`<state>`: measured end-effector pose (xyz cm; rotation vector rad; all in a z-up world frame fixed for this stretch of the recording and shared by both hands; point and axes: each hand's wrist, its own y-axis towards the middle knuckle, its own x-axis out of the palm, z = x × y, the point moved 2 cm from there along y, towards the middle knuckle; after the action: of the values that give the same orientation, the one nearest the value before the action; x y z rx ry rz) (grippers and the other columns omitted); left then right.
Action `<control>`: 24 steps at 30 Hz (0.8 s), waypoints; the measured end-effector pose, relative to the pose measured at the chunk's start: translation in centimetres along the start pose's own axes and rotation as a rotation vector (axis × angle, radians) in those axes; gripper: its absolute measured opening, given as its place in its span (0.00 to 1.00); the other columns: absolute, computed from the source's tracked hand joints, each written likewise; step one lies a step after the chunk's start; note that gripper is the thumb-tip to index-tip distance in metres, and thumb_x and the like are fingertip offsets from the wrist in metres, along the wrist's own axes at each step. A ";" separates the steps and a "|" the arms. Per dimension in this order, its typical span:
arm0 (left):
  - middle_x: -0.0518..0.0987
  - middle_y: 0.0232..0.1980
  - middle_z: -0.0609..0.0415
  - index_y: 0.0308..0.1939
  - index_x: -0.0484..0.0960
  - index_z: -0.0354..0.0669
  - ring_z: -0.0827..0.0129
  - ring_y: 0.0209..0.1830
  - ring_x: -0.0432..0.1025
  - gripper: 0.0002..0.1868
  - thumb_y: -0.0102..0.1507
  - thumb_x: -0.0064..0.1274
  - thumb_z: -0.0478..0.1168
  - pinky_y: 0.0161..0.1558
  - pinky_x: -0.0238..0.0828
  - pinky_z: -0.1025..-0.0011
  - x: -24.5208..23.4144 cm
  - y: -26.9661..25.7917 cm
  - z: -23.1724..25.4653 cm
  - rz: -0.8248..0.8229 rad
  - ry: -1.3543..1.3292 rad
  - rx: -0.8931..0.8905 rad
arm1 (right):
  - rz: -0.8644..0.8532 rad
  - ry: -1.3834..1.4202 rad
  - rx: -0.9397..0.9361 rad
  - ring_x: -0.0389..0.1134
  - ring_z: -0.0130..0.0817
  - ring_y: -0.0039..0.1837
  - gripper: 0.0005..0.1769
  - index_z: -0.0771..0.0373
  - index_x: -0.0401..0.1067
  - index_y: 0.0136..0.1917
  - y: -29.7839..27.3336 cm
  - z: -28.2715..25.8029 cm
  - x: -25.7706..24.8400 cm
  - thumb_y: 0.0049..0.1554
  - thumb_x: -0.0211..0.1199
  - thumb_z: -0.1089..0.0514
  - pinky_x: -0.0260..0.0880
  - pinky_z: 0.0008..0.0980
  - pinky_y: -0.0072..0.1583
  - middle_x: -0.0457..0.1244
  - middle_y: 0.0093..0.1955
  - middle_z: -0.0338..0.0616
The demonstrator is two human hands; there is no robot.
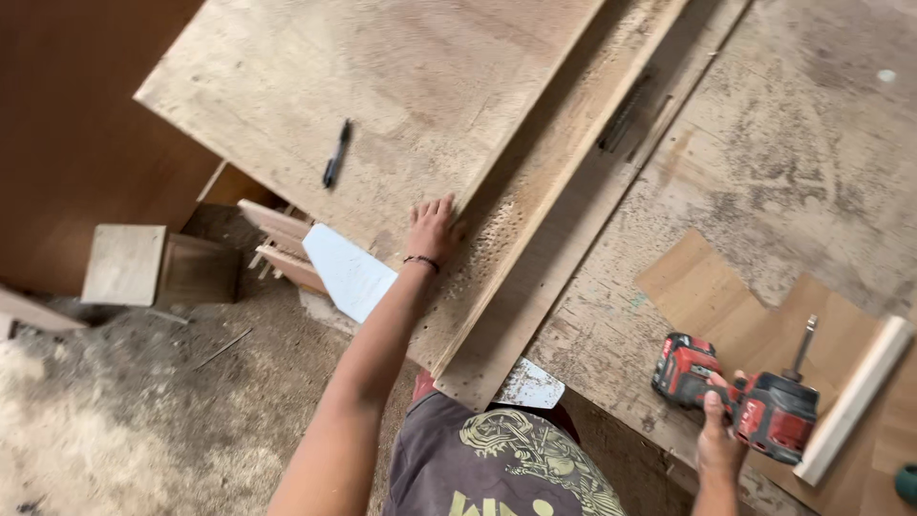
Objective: The person attaches wooden strips to a plywood board using a power drill and screws, and then aligns a small wooden block.
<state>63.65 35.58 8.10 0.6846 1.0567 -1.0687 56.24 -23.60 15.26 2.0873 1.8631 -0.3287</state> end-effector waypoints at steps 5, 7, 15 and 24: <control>0.78 0.66 0.49 0.70 0.70 0.46 0.55 0.64 0.70 0.28 0.66 0.51 0.46 0.68 0.52 0.47 2.2 0.7 -1.1 0.024 -0.061 0.212 | 0.101 -0.010 0.091 0.61 0.36 0.72 0.18 0.62 0.68 0.66 -0.1 -1.0 0.8 0.68 0.56 0.51 0.58 0.40 0.77 0.59 0.75 0.45; 0.79 0.60 0.47 0.69 0.71 0.44 0.53 0.60 0.71 0.26 0.68 0.50 0.47 0.67 0.56 0.46 2.9 1.4 -1.6 0.059 -0.072 0.249 | 0.150 0.002 0.129 0.61 0.35 0.72 0.22 0.64 0.66 0.68 0.0 -2.1 1.2 0.66 0.57 0.50 0.58 0.40 0.77 0.61 0.71 0.46; 0.80 0.55 0.45 0.72 0.68 0.36 0.58 0.50 0.70 0.26 0.71 0.50 0.40 0.58 0.72 0.60 0.5 0.2 -1.7 0.038 -0.234 0.228 | 0.187 0.093 0.177 0.64 0.36 0.69 0.29 0.65 0.60 0.74 0.0 -2.8 1.8 0.65 0.58 0.51 0.63 0.41 0.75 0.65 0.65 0.48; 0.76 0.33 0.39 0.46 0.76 0.33 0.39 0.33 0.69 0.12 0.60 0.54 0.33 0.37 0.63 0.47 -2.5 0.8 -0.2 0.206 -0.260 0.444 | 0.061 -0.870 0.126 0.65 0.63 0.58 0.18 0.67 0.74 0.47 -2.7 10.5 -6.9 0.51 0.55 0.51 0.61 0.52 0.67 0.68 0.49 0.63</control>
<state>64.10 36.94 10.37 0.9565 0.5134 -1.1857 53.18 -33.69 7.94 1.6394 1.2612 -1.1424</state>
